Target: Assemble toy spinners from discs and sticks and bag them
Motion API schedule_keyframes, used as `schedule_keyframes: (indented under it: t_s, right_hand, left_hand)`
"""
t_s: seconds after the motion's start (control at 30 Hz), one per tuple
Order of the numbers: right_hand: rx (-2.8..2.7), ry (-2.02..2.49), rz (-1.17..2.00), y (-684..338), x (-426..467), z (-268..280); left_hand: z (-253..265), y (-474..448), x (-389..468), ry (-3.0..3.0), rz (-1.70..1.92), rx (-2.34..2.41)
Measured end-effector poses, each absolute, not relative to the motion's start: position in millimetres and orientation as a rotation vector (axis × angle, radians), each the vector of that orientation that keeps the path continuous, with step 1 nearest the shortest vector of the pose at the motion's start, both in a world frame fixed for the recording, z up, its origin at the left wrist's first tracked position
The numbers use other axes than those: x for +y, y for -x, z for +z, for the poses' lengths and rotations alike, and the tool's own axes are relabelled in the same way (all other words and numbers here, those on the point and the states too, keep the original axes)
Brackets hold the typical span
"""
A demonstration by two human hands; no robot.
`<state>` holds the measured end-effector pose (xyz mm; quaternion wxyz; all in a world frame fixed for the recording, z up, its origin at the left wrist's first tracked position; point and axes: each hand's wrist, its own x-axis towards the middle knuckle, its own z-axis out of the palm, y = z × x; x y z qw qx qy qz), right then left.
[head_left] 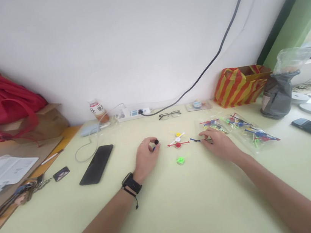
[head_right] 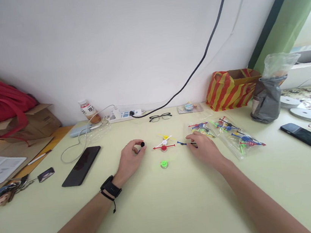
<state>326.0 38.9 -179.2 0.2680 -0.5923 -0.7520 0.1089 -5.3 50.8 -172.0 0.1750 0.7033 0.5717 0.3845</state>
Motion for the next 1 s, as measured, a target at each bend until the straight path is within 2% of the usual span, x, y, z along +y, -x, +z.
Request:
schedule_keyframes:
  t_s: [0.63,0.73,1.0]
  right_hand:
    - [-1.944,1.585,0.313,-327.6,37.4,-167.5]
    - [-1.796,1.487,0.526,-326.9,33.4,-157.9]
    - [-1.521,1.226,1.345,-325.2,18.7,-131.9]
  left_hand:
    - [-167.2,3.0,47.6,-1.757,1.273,1.649]
    - [-164.8,1.8,46.3,-1.756,1.352,1.647]
    - [-163.4,0.0,45.8,-1.729,1.388,1.556]
